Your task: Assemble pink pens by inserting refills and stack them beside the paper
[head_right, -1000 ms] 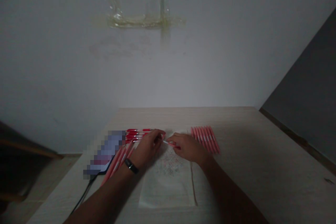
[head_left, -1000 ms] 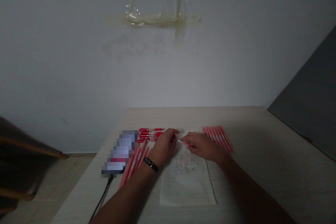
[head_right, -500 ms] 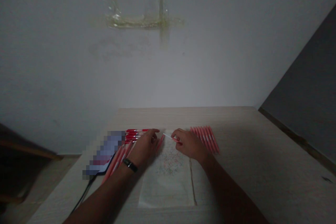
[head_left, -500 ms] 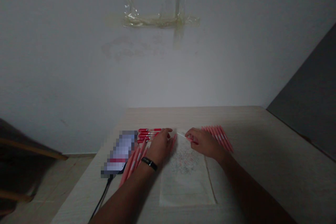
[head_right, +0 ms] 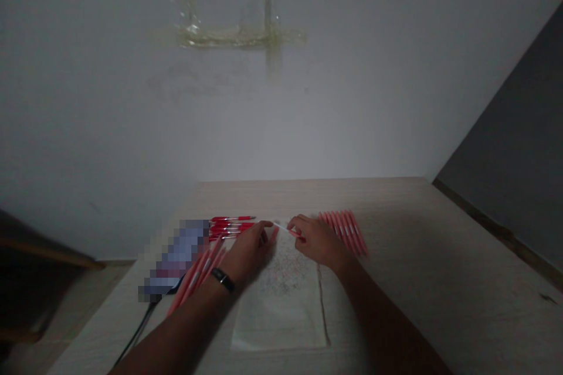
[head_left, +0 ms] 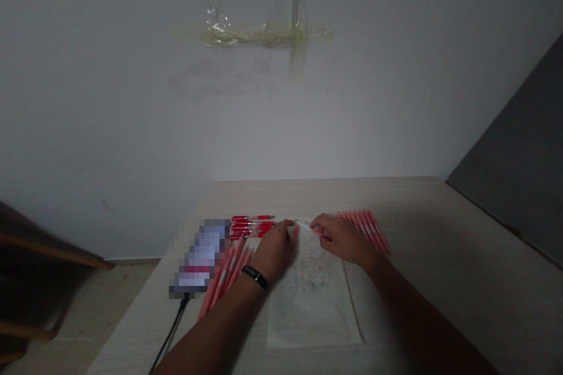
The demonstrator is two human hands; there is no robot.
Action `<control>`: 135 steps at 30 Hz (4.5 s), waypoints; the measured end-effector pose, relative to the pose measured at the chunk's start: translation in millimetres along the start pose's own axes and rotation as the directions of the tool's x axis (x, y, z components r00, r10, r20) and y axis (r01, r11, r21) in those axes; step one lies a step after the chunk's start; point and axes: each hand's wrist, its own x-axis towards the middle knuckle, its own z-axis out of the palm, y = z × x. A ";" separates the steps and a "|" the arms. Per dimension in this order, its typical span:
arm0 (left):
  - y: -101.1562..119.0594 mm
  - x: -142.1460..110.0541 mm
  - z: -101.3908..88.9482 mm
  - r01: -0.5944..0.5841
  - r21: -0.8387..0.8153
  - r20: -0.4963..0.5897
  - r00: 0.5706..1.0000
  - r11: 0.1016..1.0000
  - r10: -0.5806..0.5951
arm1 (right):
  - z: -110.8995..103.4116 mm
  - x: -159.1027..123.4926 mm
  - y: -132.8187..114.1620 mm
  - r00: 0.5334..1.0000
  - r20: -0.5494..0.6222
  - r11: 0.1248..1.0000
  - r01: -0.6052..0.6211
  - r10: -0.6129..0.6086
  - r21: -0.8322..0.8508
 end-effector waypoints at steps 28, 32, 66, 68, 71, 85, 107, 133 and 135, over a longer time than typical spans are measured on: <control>-9.3 7.0 -5.3 -0.188 -0.041 -0.095 0.978 0.981 0.183 | -3.6 3.5 19.4 0.977 -0.133 0.985 0.170 -0.167 0.011; -7.1 6.9 -4.7 -0.214 -0.095 -0.109 0.973 0.972 0.204 | -0.7 3.7 15.3 0.969 -0.148 0.975 0.211 -0.199 0.070; 3.6 5.7 -16.9 -0.223 -0.104 -0.141 0.968 0.969 0.207 | 0.6 2.1 20.1 0.990 -0.133 0.986 -0.031 0.053 0.167; 2.8 6.3 -16.4 -0.231 -0.099 -0.131 0.967 0.968 0.217 | -0.4 2.4 20.0 0.992 -0.114 0.989 -0.036 0.053 0.146; 2.2 6.5 -15.7 -0.236 -0.102 -0.129 0.966 0.967 0.222 | -0.7 2.7 21.0 0.995 -0.090 0.989 -0.032 0.045 0.142; 3.1 5.8 -16.7 -0.243 -0.092 -0.144 0.963 0.966 0.228 | -3.4 2.0 20.7 0.990 -0.124 0.983 -0.046 0.069 0.179; 4.0 4.1 -13.5 -0.273 -0.131 -0.085 0.961 0.953 0.263 | -4.8 0.1 18.3 0.982 -0.134 0.977 -0.105 0.131 0.186; 18.9 -3.2 -19.1 -0.272 -0.132 0.047 0.959 0.953 0.280 | -7.9 2.3 5.7 0.959 -0.182 0.882 -0.112 0.217 0.458; 19.3 -3.4 -19.3 -0.271 -0.132 0.050 0.959 0.953 0.280 | -8.0 2.2 4.2 0.960 -0.174 0.873 -0.115 0.221 0.474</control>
